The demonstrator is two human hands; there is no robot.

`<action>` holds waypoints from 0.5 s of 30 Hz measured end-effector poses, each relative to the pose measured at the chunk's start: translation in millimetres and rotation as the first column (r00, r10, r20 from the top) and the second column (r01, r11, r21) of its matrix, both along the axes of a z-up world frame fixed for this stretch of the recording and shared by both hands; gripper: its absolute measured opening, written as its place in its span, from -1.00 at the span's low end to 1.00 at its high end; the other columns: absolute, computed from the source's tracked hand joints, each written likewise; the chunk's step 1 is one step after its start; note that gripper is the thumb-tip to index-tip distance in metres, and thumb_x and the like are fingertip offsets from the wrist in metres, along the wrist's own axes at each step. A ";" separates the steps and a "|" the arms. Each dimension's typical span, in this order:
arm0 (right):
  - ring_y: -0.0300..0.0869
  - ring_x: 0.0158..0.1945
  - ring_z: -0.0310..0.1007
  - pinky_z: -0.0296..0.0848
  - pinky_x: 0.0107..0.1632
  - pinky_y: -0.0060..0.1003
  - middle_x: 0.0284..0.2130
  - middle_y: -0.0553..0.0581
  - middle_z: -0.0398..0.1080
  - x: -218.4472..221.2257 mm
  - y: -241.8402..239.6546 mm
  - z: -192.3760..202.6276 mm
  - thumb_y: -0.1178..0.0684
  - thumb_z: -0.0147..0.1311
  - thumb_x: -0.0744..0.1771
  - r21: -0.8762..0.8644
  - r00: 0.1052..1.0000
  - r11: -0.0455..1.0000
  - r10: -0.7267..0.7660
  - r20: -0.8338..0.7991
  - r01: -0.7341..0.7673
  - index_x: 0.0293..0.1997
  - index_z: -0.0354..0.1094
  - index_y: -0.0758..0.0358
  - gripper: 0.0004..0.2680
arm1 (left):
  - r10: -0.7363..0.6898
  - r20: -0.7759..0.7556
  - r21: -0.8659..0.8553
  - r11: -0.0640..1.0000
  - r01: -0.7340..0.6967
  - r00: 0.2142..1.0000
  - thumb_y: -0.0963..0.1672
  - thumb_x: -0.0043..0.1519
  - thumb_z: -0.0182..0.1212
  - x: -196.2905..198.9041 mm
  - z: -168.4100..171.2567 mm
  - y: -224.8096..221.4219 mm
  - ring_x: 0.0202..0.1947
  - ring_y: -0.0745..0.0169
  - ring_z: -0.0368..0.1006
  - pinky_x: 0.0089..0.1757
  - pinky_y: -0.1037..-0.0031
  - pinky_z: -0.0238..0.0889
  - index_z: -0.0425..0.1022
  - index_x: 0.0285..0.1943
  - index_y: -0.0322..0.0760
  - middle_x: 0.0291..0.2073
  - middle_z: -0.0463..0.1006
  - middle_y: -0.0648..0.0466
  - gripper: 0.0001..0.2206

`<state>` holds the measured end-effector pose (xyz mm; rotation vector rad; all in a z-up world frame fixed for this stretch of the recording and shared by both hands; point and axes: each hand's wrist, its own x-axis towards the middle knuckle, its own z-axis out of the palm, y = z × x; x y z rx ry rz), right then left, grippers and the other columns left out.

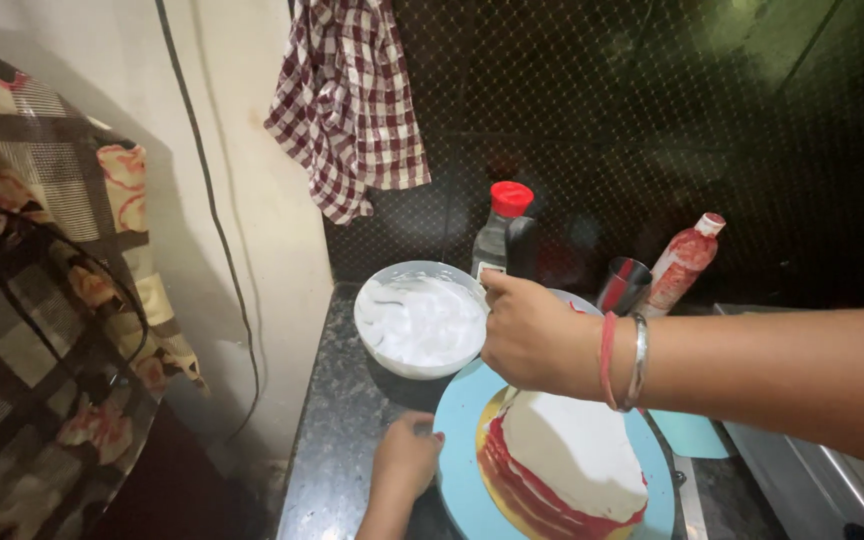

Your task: Frosting a heart-shaped cake with white icing.

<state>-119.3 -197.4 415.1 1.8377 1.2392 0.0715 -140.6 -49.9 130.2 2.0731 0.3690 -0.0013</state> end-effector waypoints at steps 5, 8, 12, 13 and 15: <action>-0.06 -0.27 0.42 0.16 0.09 -0.17 -0.50 0.10 0.52 2.0 3.5 3.8 -0.01 0.06 0.25 0.099 0.994 0.990 0.105 0.007 -0.105 -0.55 0.53 0.07 -0.84 | 0.090 -0.071 -0.152 0.983 -0.100 0.993 -0.13 0.07 0.30 -3.0 30.8 -0.4 -0.10 0.08 0.66 -0.03 0.35 0.44 0.59 0.09 -0.15 -0.11 0.74 -0.06 -0.64; -0.07 -0.21 0.40 0.14 0.12 -0.17 -0.49 0.06 0.50 -4.6 6.2 9.6 -0.02 0.07 0.22 0.127 0.984 0.976 0.174 0.046 -0.179 -0.56 0.54 0.07 -0.85 | 0.105 -0.042 -0.153 0.982 -0.111 0.994 -0.08 0.11 0.31 -1.9 13.1 2.6 -0.08 0.08 0.64 -0.03 0.36 0.42 0.59 0.09 -0.19 -0.09 0.72 -0.06 -0.65; -0.08 -0.10 0.36 0.10 0.19 -0.18 -0.42 0.06 0.49 -25.8 10.7 15.1 -0.02 0.05 0.23 0.020 0.980 0.980 0.200 0.021 -0.200 -0.53 0.57 0.12 -0.83 | 0.010 -0.357 -0.356 0.923 -0.146 0.934 -0.06 0.21 0.27 -21.6 64.6 -1.5 -0.06 -0.04 0.64 -0.12 0.08 0.58 0.50 0.18 -0.21 -0.01 0.64 -0.12 -0.64; -0.08 -0.10 0.36 0.10 0.19 -0.18 -0.42 0.06 0.49 -28.7 11.8 12.7 -0.02 0.05 0.23 0.019 0.979 0.979 0.202 0.026 -0.203 -0.53 0.57 0.12 -0.83 | 0.012 -0.353 -0.357 0.923 -0.146 0.936 -0.06 0.21 0.27 -20.3 64.7 -2.4 -0.06 -0.04 0.64 -0.12 0.08 0.58 0.50 0.18 -0.21 -0.01 0.64 -0.12 -0.64; -0.04 -0.03 0.36 0.03 0.23 -0.11 -0.40 0.12 0.50 -35.1 12.6 7.4 -0.07 0.04 0.20 -0.108 0.956 0.957 0.279 0.095 -0.269 -0.51 0.58 0.14 -0.80 | -0.022 -0.321 -0.275 0.959 -0.071 0.947 -0.01 0.17 0.22 -18.8 64.6 -5.5 -0.03 -0.08 0.66 -0.09 0.07 0.59 0.56 0.12 -0.18 -0.02 0.66 -0.11 -0.63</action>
